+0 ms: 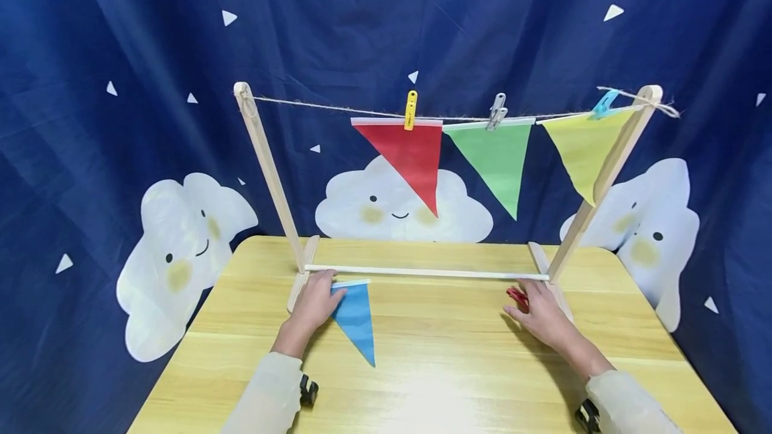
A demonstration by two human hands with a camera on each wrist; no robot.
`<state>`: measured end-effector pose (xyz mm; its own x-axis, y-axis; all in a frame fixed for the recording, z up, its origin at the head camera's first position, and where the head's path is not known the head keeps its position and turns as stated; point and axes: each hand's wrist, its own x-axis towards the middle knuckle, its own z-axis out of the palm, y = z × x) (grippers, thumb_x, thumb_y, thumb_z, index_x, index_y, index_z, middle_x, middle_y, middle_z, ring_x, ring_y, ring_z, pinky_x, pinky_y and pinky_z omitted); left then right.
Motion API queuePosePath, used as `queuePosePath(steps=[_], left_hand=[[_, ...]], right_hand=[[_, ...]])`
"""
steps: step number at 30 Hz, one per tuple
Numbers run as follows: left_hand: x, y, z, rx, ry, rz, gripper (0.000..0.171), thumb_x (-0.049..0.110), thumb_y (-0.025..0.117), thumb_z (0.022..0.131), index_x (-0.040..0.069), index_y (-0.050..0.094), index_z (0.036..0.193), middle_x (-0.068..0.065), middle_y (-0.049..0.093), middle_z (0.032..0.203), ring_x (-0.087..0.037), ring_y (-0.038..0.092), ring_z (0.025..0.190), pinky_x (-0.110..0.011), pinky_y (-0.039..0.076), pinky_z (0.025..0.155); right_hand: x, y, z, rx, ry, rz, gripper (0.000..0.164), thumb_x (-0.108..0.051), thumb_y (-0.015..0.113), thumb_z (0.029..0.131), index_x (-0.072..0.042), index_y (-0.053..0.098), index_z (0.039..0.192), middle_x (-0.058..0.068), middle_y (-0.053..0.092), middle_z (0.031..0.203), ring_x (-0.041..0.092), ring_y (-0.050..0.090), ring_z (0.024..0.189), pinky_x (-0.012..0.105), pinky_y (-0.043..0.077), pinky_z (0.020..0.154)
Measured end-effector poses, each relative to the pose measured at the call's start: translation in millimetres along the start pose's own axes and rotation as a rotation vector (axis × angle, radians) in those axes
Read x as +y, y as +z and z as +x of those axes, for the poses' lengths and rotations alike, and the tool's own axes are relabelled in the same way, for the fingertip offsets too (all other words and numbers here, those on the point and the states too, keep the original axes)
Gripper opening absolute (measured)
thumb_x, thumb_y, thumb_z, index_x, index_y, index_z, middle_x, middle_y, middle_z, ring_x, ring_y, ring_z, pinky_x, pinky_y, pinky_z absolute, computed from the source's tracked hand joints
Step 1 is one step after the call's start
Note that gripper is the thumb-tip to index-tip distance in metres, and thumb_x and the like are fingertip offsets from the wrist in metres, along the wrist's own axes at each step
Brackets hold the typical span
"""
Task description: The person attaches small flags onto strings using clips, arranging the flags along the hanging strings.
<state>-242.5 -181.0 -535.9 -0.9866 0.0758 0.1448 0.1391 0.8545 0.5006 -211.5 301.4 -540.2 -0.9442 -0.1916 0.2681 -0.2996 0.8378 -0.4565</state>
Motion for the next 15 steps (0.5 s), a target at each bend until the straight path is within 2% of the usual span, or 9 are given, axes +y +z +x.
queuePosePath(steps=[4, 10, 15], left_hand=[[-5.4, 1.2, 0.9, -0.005, -0.006, 0.021, 0.049, 0.021, 0.076, 0.095, -0.004, 0.062, 0.135, -0.025, 0.064, 0.135, -0.043, 0.058, 0.13, -0.055, 0.048, 0.109], [-12.8, 3.1, 2.7, -0.006, -0.028, 0.023, 0.049, 0.018, 0.077, 0.094, -0.004, 0.061, 0.134, -0.024, 0.065, 0.132, -0.042, 0.058, 0.129, -0.054, 0.047, 0.11], [-15.0, 2.1, 3.6, 0.009, -0.031, -0.001, 0.044, 0.012, 0.077, 0.092, -0.005, 0.063, 0.13, -0.023, 0.068, 0.123, -0.04, 0.063, 0.12, -0.054, 0.05, 0.105]], right_hand=[[2, 0, 0, -0.023, 0.016, -0.008, 0.073, -0.016, 0.084, 0.085, 0.011, 0.048, 0.142, 0.038, 0.05, 0.14, 0.056, 0.049, 0.13, 0.066, 0.041, 0.107], [5, 0, -3, -0.05, 0.036, -0.009, 0.073, -0.014, 0.083, 0.086, 0.013, 0.047, 0.142, 0.04, 0.05, 0.138, 0.059, 0.051, 0.125, 0.067, 0.044, 0.104], [8, -2, -5, -0.048, 0.046, -0.045, 0.061, -0.012, 0.083, 0.085, 0.016, 0.055, 0.131, 0.039, 0.058, 0.126, 0.057, 0.055, 0.115, 0.066, 0.046, 0.098]])
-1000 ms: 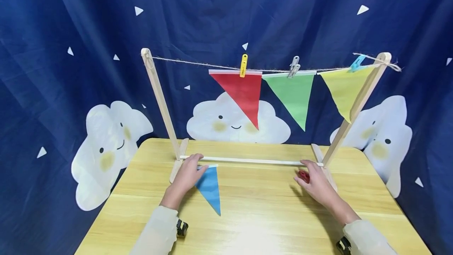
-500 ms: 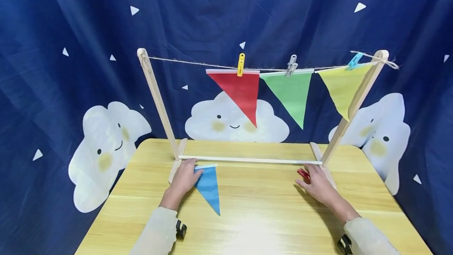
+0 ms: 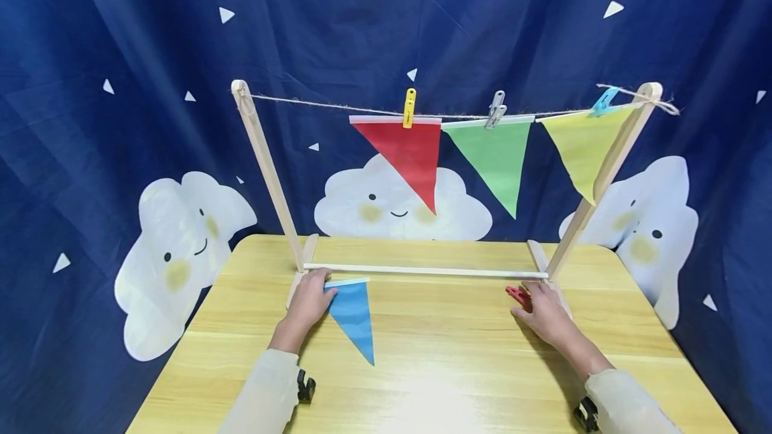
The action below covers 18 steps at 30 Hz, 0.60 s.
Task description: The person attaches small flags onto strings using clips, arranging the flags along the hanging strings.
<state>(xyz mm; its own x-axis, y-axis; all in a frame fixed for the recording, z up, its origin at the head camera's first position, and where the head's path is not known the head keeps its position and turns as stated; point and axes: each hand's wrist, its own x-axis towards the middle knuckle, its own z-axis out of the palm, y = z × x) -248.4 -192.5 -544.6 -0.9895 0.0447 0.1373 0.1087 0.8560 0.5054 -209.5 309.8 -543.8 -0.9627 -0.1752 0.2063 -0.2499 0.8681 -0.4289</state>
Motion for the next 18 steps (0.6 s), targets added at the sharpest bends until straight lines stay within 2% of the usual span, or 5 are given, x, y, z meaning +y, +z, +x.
queuePosePath(steps=[7, 18], left_hand=[[-0.7, 0.6, 0.3, -0.001, -0.022, -0.01, 0.045, 0.007, 0.079, 0.09, -0.003, 0.064, 0.131, -0.02, 0.069, 0.124, -0.038, 0.063, 0.12, -0.052, 0.051, 0.105], [-7.6, 5.0, 4.6, 0.021, -0.004, -0.008, 0.04, 0.006, 0.082, 0.086, 0.001, 0.068, 0.123, -0.015, 0.07, 0.114, -0.032, 0.065, 0.11, -0.05, 0.053, 0.099]], right_hand=[[4.8, -0.5, 1.3, 0.011, 0.002, -0.054, 0.042, -0.01, 0.082, 0.083, 0.011, 0.065, 0.115, 0.031, 0.064, 0.108, 0.047, 0.059, 0.097, 0.06, 0.048, 0.085], [7.5, -0.5, 3.5, 0.007, 0.001, -0.074, 0.032, -0.009, 0.082, 0.085, 0.009, 0.069, 0.108, 0.025, 0.063, 0.104, 0.042, 0.06, 0.095, 0.056, 0.049, 0.084]])
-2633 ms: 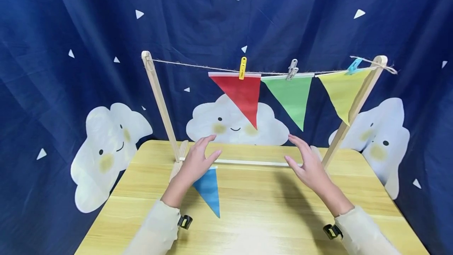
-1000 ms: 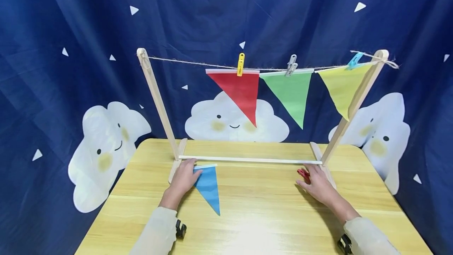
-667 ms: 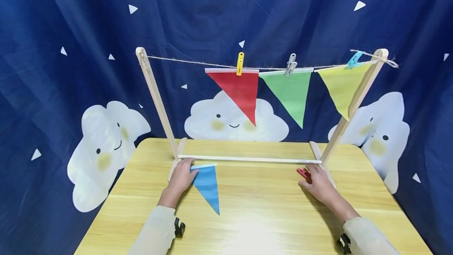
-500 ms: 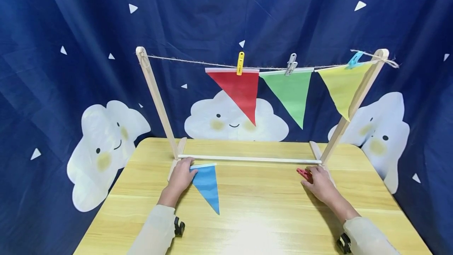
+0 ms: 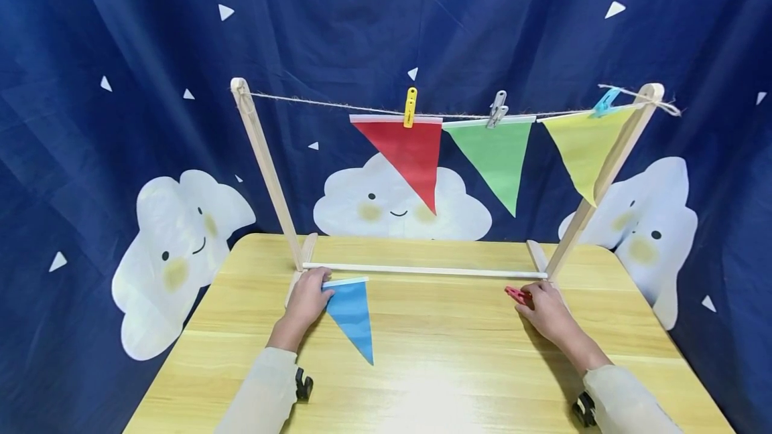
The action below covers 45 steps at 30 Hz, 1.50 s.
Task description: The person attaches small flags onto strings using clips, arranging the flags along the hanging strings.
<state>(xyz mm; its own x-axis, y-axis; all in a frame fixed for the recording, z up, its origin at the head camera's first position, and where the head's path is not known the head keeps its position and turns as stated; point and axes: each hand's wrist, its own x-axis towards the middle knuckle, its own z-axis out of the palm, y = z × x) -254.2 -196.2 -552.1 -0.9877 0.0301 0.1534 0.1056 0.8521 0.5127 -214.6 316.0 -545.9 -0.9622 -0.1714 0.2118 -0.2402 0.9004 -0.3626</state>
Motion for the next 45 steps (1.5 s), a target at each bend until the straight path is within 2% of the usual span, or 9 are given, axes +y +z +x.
queuePosePath(steps=[11, 18, 27, 33, 41, 45], left_hand=[[-3.6, 0.7, 0.4, -0.005, 0.022, 0.005, 0.039, 0.007, 0.084, 0.084, 0.004, 0.071, 0.121, -0.012, 0.064, 0.103, -0.03, 0.06, 0.099, -0.049, 0.051, 0.092], [-4.1, 0.0, 0.6, -0.005, 0.009, 0.031, 0.027, 0.011, 0.084, 0.085, 0.004, 0.075, 0.11, -0.013, 0.063, 0.107, -0.034, 0.059, 0.107, -0.051, 0.049, 0.096], [-3.4, -1.9, 0.7, -0.014, 0.013, 0.045, 0.017, 0.012, 0.085, 0.084, 0.004, 0.075, 0.096, -0.011, 0.062, 0.099, -0.032, 0.056, 0.1, -0.05, 0.047, 0.099], [-5.0, 0.5, 0.8, 0.003, 0.013, 0.047, 0.015, 0.011, 0.086, 0.084, 0.006, 0.073, 0.089, -0.01, 0.061, 0.097, -0.032, 0.056, 0.098, -0.05, 0.047, 0.1], [-4.2, 1.6, -1.4, -0.022, 0.01, -0.014, 0.01, 0.008, 0.081, 0.088, 0.004, 0.073, 0.094, -0.011, 0.063, 0.1, -0.031, 0.059, 0.099, -0.049, 0.05, 0.095], [-2.4, -0.4, -2.5, -0.011, -0.004, -0.108, 0.009, 0.007, 0.08, 0.089, 0.004, 0.074, 0.095, -0.012, 0.065, 0.102, -0.032, 0.061, 0.102, -0.05, 0.051, 0.095]], right_hand=[[0.5, 1.3, -0.5, 0.019, -0.004, 0.007, 0.027, -0.007, 0.082, 0.085, 0.007, 0.07, 0.104, 0.02, 0.062, 0.098, 0.037, 0.059, 0.09, 0.052, 0.048, 0.08], [2.4, 1.6, 0.1, 0.054, -0.038, 0.001, 0.026, -0.005, 0.082, 0.083, 0.007, 0.07, 0.102, 0.02, 0.063, 0.096, 0.036, 0.059, 0.088, 0.051, 0.049, 0.079], [0.9, 0.5, -1.1, 0.058, -0.017, 0.004, 0.025, -0.005, 0.082, 0.083, 0.007, 0.069, 0.1, 0.019, 0.062, 0.095, 0.035, 0.057, 0.09, 0.05, 0.047, 0.079], [-0.1, -0.2, -1.2, 0.044, 0.002, 0.008, 0.026, -0.006, 0.082, 0.084, 0.008, 0.068, 0.1, 0.019, 0.062, 0.095, 0.034, 0.057, 0.09, 0.05, 0.049, 0.08], [0.1, -0.7, -1.6, 0.028, 0.02, 0.01, 0.023, -0.007, 0.083, 0.084, 0.006, 0.067, 0.096, 0.015, 0.06, 0.091, 0.029, 0.053, 0.086, 0.045, 0.047, 0.076], [-0.1, -1.1, -1.6, 0.026, 0.025, 0.013, 0.024, -0.007, 0.083, 0.084, 0.005, 0.067, 0.096, 0.015, 0.059, 0.09, 0.029, 0.053, 0.086, 0.044, 0.046, 0.075]])
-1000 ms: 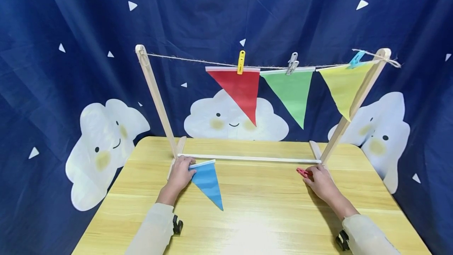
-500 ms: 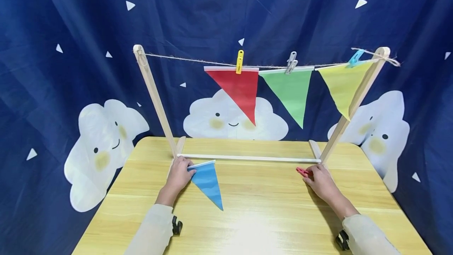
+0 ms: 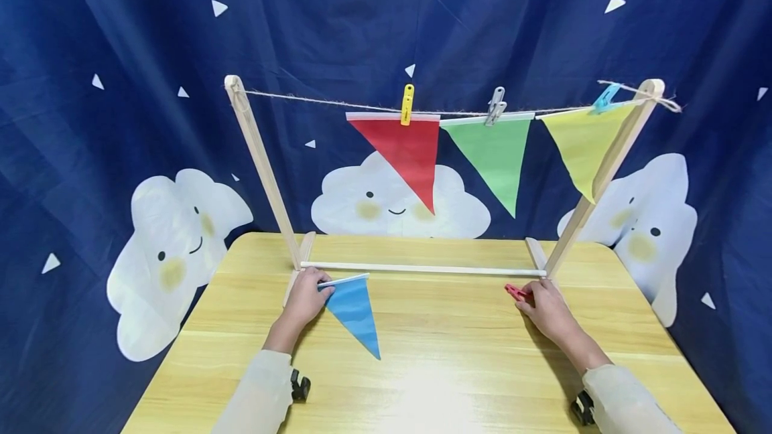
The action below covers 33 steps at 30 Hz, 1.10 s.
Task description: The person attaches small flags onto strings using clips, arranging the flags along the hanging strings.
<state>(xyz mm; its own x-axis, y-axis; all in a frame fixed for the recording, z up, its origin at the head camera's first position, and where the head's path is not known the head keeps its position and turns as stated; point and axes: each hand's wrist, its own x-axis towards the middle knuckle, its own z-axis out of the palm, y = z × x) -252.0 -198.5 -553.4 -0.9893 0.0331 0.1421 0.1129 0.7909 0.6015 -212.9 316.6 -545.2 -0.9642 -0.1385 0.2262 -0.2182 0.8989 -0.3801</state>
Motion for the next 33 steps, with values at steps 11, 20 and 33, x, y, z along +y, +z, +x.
queuePosePath(steps=[11, 20, 33], left_hand=[[-1.5, -2.4, -6.9, 0.006, -0.087, -0.252, 0.009, 0.005, 0.076, 0.092, 0.006, 0.077, 0.1, -0.012, 0.076, 0.106, -0.033, 0.068, 0.109, -0.053, 0.052, 0.099], [-3.0, -1.6, -7.6, 0.028, -0.1, -0.322, 0.011, 0.001, 0.075, 0.091, 0.007, 0.079, 0.099, -0.011, 0.078, 0.104, -0.031, 0.069, 0.108, -0.05, 0.053, 0.099], [-0.4, -2.7, -9.1, 0.076, -0.127, -0.376, 0.016, 0.001, 0.078, 0.089, 0.002, 0.075, 0.105, -0.015, 0.075, 0.107, -0.023, 0.064, 0.095, -0.031, 0.052, 0.085]], right_hand=[[-0.7, 0.0, -0.2, 0.008, -0.006, 0.009, 0.024, -0.006, 0.083, 0.084, 0.004, 0.066, 0.098, 0.012, 0.061, 0.089, 0.029, 0.054, 0.087, 0.044, 0.046, 0.076], [1.1, 0.9, -0.6, 0.022, -0.025, -0.004, 0.024, -0.006, 0.083, 0.084, 0.004, 0.066, 0.098, 0.012, 0.062, 0.089, 0.029, 0.054, 0.087, 0.044, 0.046, 0.075], [0.7, 0.2, 2.2, 0.001, -0.025, -0.007, 0.025, -0.007, 0.082, 0.085, 0.004, 0.066, 0.1, 0.013, 0.063, 0.09, 0.028, 0.056, 0.086, 0.045, 0.049, 0.075]])
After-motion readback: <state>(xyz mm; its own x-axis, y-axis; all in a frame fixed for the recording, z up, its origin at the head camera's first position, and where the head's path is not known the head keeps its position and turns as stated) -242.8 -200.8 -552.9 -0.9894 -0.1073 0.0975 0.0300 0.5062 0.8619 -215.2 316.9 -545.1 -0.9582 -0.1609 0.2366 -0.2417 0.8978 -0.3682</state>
